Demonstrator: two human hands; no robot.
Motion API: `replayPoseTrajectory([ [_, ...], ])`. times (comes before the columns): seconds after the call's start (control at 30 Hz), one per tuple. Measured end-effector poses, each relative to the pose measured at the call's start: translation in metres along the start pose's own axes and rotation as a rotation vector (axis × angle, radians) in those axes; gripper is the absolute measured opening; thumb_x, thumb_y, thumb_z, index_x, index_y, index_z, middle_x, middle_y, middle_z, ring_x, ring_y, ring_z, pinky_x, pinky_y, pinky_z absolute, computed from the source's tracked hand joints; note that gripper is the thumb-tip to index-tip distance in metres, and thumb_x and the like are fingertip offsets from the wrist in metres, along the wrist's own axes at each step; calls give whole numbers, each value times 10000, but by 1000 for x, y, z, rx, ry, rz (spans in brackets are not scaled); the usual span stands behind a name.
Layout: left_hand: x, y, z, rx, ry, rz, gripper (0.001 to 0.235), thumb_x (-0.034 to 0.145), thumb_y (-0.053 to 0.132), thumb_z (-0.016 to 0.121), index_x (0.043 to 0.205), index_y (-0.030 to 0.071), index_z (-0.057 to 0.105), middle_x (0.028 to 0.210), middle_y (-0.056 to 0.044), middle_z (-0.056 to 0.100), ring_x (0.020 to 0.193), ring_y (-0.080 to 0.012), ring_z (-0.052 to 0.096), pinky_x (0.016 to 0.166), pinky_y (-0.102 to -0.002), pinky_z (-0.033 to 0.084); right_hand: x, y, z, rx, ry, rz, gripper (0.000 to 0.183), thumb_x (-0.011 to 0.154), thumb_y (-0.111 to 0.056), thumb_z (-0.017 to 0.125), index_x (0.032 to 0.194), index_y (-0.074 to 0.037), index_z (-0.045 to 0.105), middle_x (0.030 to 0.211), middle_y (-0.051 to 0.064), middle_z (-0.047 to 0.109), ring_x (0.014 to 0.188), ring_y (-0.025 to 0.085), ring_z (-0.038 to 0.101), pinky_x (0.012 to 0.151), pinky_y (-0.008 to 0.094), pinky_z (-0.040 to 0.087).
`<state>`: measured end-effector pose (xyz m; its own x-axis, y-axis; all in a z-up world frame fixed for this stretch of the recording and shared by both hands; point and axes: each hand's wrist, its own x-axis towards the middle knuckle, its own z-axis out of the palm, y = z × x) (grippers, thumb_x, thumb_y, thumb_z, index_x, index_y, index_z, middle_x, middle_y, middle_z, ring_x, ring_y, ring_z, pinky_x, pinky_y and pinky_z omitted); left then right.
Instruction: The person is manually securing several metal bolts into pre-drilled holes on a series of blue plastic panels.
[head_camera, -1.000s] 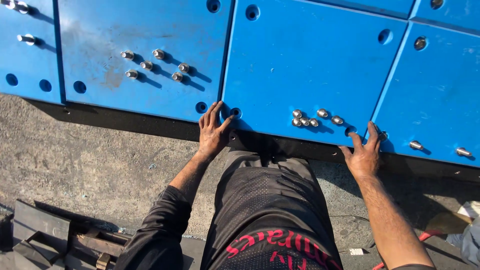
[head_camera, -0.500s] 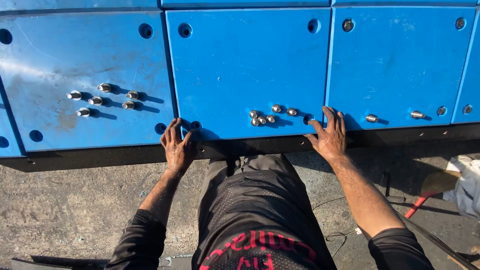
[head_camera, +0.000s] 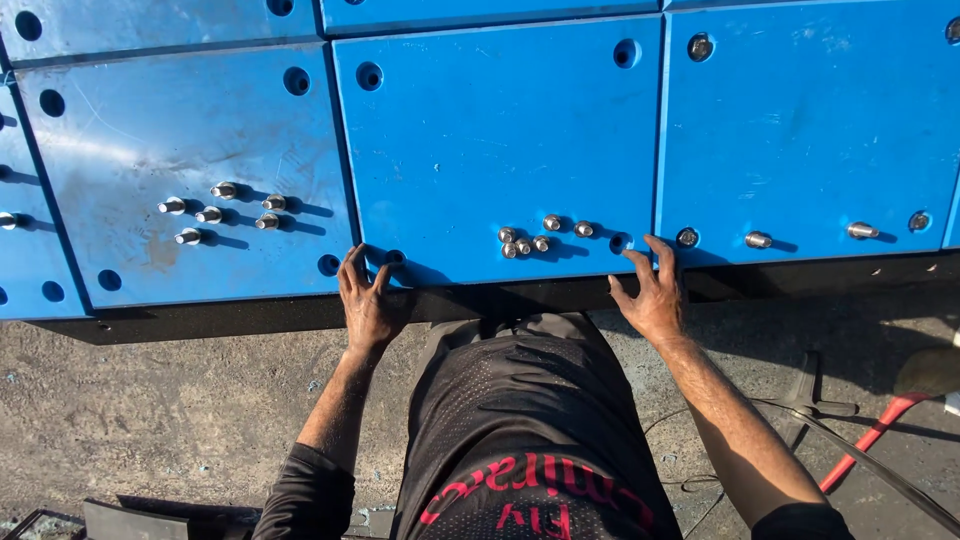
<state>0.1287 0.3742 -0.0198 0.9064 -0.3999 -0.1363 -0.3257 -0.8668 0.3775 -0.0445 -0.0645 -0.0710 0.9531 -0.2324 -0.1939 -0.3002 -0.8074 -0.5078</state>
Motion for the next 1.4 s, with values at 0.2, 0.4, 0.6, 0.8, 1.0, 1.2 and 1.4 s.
replayPoseTrajectory([
  [0.2,6,10,-2,63,2,19,635,732,416,922,1262,184,660,1488,-275,349,1447,-454,305,1165,-627,340,9,2,4,117,96,49,420,945,-328,765,1262,-112,594,1422,180,366,1369,382,463,929,498,596],
  [0.4,12,18,-6,120,-34,17,583,746,405,903,1252,219,681,1474,-252,371,1391,-450,351,1116,-601,385,21,14,20,25,244,33,295,1018,-364,723,1197,-157,613,1342,128,435,1294,328,484,1063,527,469],
  [0.6,35,16,-26,191,-104,54,500,784,471,861,1175,203,705,1320,-231,476,1246,-416,443,1022,-565,427,84,15,13,18,447,353,445,1054,-400,652,1330,-79,514,1408,150,376,1328,365,408,1108,585,365],
  [0.8,85,-19,-40,155,-150,189,431,850,458,786,1150,162,695,1216,-178,613,1135,-365,564,976,-516,448,176,25,-22,78,508,828,750,1082,-565,440,1592,-65,210,1628,260,85,1467,482,201,1168,628,256],
  [1.0,99,-140,24,254,-278,302,539,784,446,759,1148,65,645,1237,-259,557,1147,-416,522,1005,-562,410,195,21,-13,-115,476,997,747,1128,-574,384,1667,-104,167,1692,232,51,1537,479,131,1250,650,135],
  [1.2,98,-158,27,192,-241,376,505,752,343,710,1154,49,627,1293,-270,538,1198,-440,498,1041,-593,374,200,26,5,-195,581,962,681,1146,-573,393,1653,-132,278,1702,204,172,1596,415,180,1298,637,149],
  [1.4,111,-129,19,16,-212,376,455,807,413,755,1149,135,643,1339,-206,526,1277,-409,468,1006,-582,342,204,31,0,-210,566,982,659,1154,-497,517,1640,-111,296,1658,236,211,1561,455,173,1270,673,141],
])
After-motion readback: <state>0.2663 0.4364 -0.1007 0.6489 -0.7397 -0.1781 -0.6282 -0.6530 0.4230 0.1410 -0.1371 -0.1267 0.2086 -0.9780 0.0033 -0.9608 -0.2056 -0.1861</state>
